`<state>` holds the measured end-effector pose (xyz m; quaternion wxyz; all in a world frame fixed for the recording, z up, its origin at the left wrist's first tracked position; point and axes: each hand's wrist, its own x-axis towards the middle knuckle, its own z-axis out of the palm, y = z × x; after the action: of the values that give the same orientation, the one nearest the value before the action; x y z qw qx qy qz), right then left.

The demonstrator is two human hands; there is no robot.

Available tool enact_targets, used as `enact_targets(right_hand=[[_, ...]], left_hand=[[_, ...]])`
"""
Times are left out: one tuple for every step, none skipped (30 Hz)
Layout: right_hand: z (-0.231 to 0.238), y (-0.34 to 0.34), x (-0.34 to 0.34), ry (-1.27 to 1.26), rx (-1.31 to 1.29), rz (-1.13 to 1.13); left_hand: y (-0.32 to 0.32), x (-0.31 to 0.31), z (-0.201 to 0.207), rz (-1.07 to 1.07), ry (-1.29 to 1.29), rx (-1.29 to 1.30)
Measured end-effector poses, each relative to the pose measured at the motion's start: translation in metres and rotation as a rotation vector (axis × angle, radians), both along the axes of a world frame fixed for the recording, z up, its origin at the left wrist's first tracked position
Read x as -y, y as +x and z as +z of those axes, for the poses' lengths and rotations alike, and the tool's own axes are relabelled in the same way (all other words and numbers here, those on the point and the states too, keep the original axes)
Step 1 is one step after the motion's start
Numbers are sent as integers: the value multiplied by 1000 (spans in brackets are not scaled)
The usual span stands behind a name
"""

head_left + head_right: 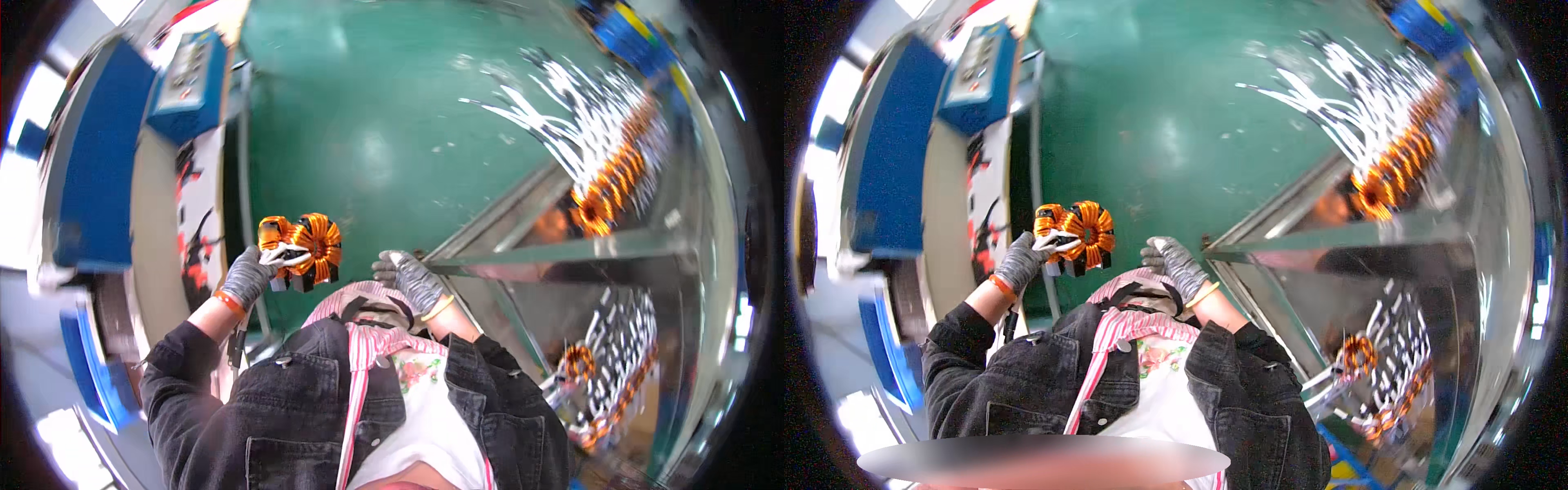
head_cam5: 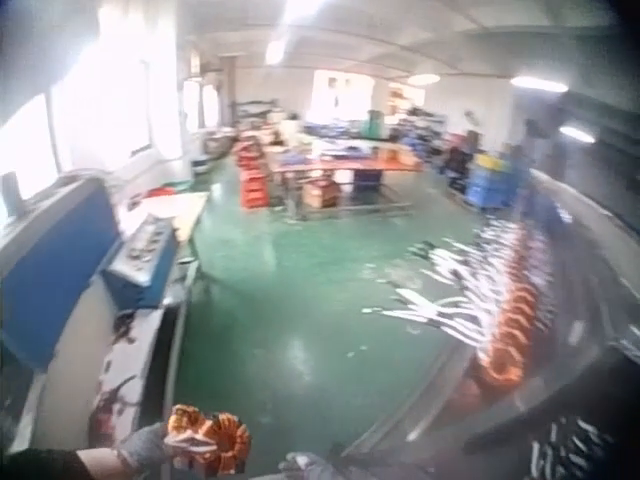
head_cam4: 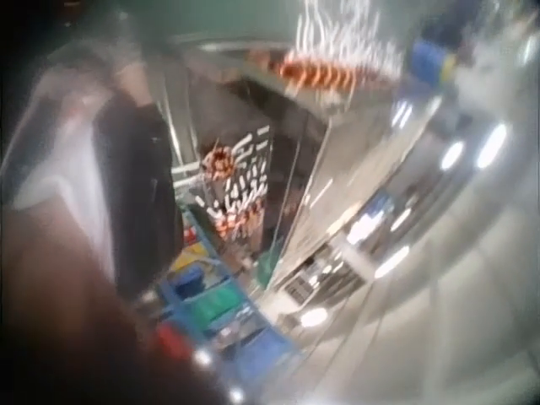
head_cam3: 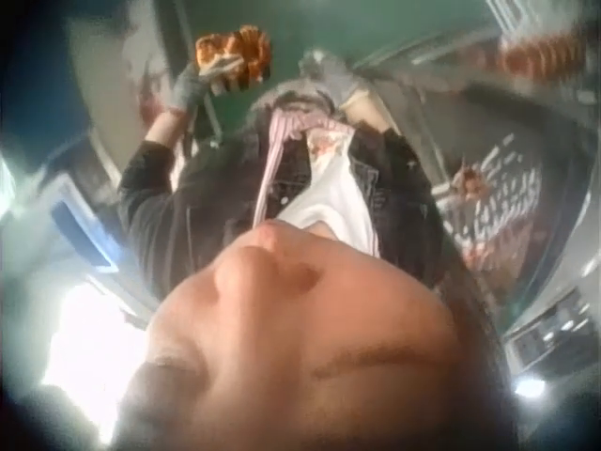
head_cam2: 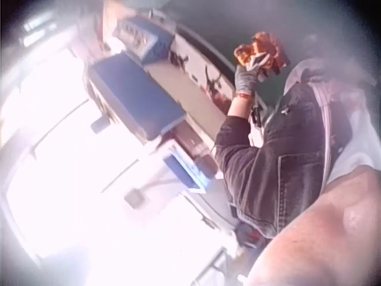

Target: The person gathers wire coils by hand and places them onto a conveyor belt machine for processing.

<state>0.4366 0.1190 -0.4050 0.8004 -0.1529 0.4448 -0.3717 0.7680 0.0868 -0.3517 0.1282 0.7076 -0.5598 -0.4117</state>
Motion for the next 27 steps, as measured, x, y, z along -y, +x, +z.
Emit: enact_targets(right_hand=[[0, 12, 3, 7, -39, 43], [7, 24, 7, 51, -49, 122], [-4, 30, 5, 43, 7, 173], [-13, 37, 2, 46, -2, 250], [-19, 44, -1, 50, -14, 326], [-20, 62, -10, 72, -36, 399], [-23, 80, -16, 86, -66, 454], [-35, 93, -25, 99, -60, 536], [-48, 110, -35, 106, -71, 594], [-61, 126, -44, 226, -60, 665], [-72, 140, -61, 345, -46, 737], [-80, 139, -85, 355, -17, 846], [-89, 138, -112, 370, -32, 889], [-102, 155, -129, 416, 6, 960], [-105, 174, -148, 468, 45, 1024], [-108, 194, -164, 470, 41, 1056], [-99, 217, -182, 558, 277, 1110], [-91, 234, -199, 646, 515, 1137], [-84, 246, -217, 661, 510, 1150], [-73, 236, -245, 744, 636, 1186], [-58, 244, -250, 792, 767, 1228], [-24, 255, -253, 861, 900, 1325], [7, 257, -257, 866, 885, 1343], [35, 259, -261, 475, 754, 1478], [49, 262, -267, 76, 613, 1571], [-41, 269, -294, 0, 661, 1583], [-37, 247, -308, 27, 640, 1599]], left_hand=[[22, -28, -10, 16, -29, 125], [30, -55, -1, 41, 3, 196], [34, -79, 12, 65, 35, 262], [39, -107, 21, 116, 49, 265], [44, -135, 28, 193, 59, 270], [50, -167, 34, 229, 82, 283], [53, -191, 37, 250, 96, 290], [51, -217, 47, 311, 82, 336], [51, -243, 49, 367, 100, 326], [51, -268, 49, 455, 103, 214], [46, -298, 51, 546, 99, 113], [29, -327, 52, 661, 120, 92], [10, -355, 58, 705, 135, 82], [3, -366, 76, 749, 182, 55], [1, -379, 85, 785, 232, 27], [2, -398, 81, 810, 239, 33], [0, -417, 80, 860, 221, -3], [-1, -433, 81, 878, 157, -51], [-1, -447, 83, 891, 93, -98], [-21, -473, 88, 924, 120, -116], [-24, -480, 90, 970, 101, -163], [-23, -486, 92, 1012, 78, -206], [-23, -489, 99, 1030, 70, -215], [-23, -491, 108, 1081, 125, -252], [-22, -496, 115, 1131, 179, -288], [-22, -500, 121, 1138, 180, -275], [-41, -517, 118, 1188, 266, -352]])
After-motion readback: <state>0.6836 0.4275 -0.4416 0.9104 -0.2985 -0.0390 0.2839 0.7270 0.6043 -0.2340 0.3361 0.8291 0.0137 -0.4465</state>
